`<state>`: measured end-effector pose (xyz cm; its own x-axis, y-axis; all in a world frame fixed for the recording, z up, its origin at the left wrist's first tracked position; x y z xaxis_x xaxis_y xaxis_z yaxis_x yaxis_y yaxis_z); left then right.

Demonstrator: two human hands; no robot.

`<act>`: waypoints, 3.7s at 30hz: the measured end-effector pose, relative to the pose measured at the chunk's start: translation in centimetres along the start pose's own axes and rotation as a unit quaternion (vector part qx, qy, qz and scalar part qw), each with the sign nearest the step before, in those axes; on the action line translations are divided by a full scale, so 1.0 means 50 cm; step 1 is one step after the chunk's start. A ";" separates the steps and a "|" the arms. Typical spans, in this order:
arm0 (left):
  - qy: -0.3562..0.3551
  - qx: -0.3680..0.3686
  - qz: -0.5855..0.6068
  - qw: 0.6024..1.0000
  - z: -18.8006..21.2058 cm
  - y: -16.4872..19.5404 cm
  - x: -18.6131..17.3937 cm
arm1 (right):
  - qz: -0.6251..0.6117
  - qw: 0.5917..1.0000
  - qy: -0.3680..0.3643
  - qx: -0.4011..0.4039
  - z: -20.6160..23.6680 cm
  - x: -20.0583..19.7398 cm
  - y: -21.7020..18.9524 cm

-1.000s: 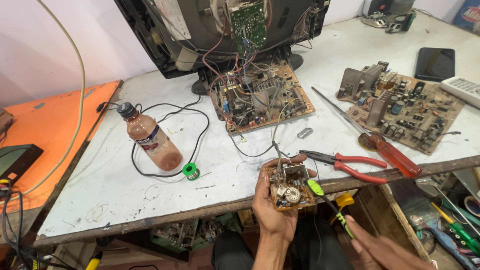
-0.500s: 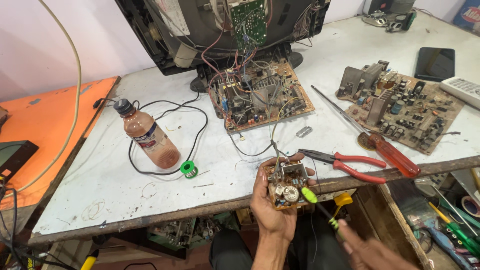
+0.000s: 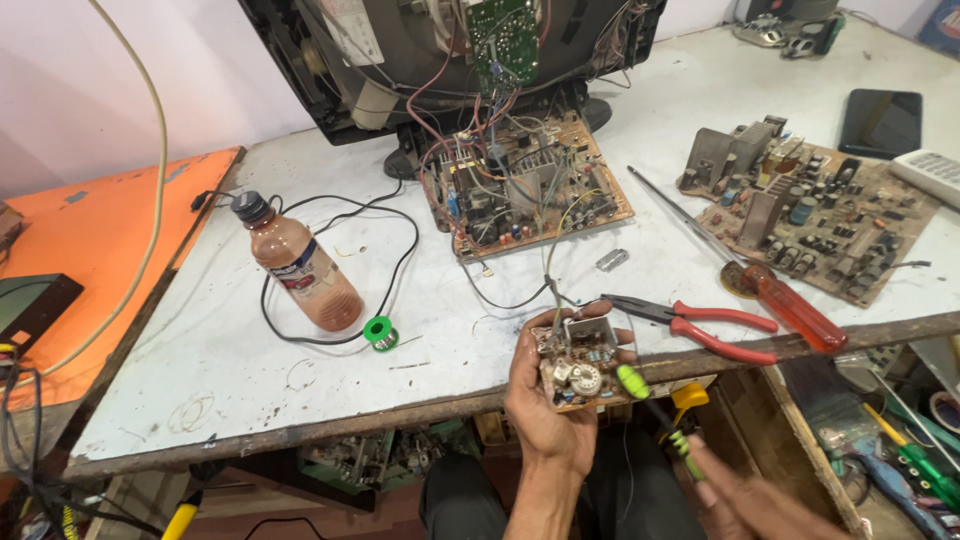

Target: The person pours liquid from a plastic bottle onto a green circuit board and scrubs the board with a toothbrush, working over the components and edges. They then hold the board and use a soldering iron on its underside at the workbench.

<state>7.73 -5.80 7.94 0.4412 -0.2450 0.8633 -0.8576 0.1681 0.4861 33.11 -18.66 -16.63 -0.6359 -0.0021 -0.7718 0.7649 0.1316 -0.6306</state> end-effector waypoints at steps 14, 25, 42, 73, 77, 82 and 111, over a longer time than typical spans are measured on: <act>0.059 -0.009 -0.011 0.998 -0.004 -0.005 0.000 | 0.129 0.970 0.073 0.194 -0.015 -0.126 -0.262; 0.069 -0.023 -0.012 0.997 0.001 -0.001 0.005 | -0.007 0.943 0.289 0.163 -0.008 -0.142 -0.362; 0.067 -0.016 -0.057 0.996 0.003 -0.001 0.004 | 0.126 0.958 0.254 0.040 0.021 0.003 -0.294; -0.042 0.015 -0.021 0.999 0.014 -0.001 -0.003 | 0.061 0.946 0.317 0.030 0.010 -0.111 -0.349; -0.011 0.003 -0.018 1.000 0.016 -0.003 -0.020 | 0.063 0.948 0.283 0.135 -0.010 -0.147 -0.384; -0.053 0.005 -0.014 0.999 0.015 -0.010 -0.021 | 0.032 0.942 0.293 0.163 -0.007 -0.148 -0.398; -0.075 -0.047 -0.056 0.995 0.013 0.003 -0.016 | 0.090 0.985 0.095 0.115 -0.022 -0.230 -0.319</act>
<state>7.10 -6.19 7.25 0.4823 -0.4061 0.7762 -0.7739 0.2176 0.5947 28.10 -19.66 2.37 -0.4791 0.1892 -0.8571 0.8560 -0.1155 -0.5040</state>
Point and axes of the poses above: each hand's wrist, its own z-axis away from the middle knuckle, its own x-axis out of the palm, y = z × x, the point moved 2 cm from there along -z, towards the middle knuckle
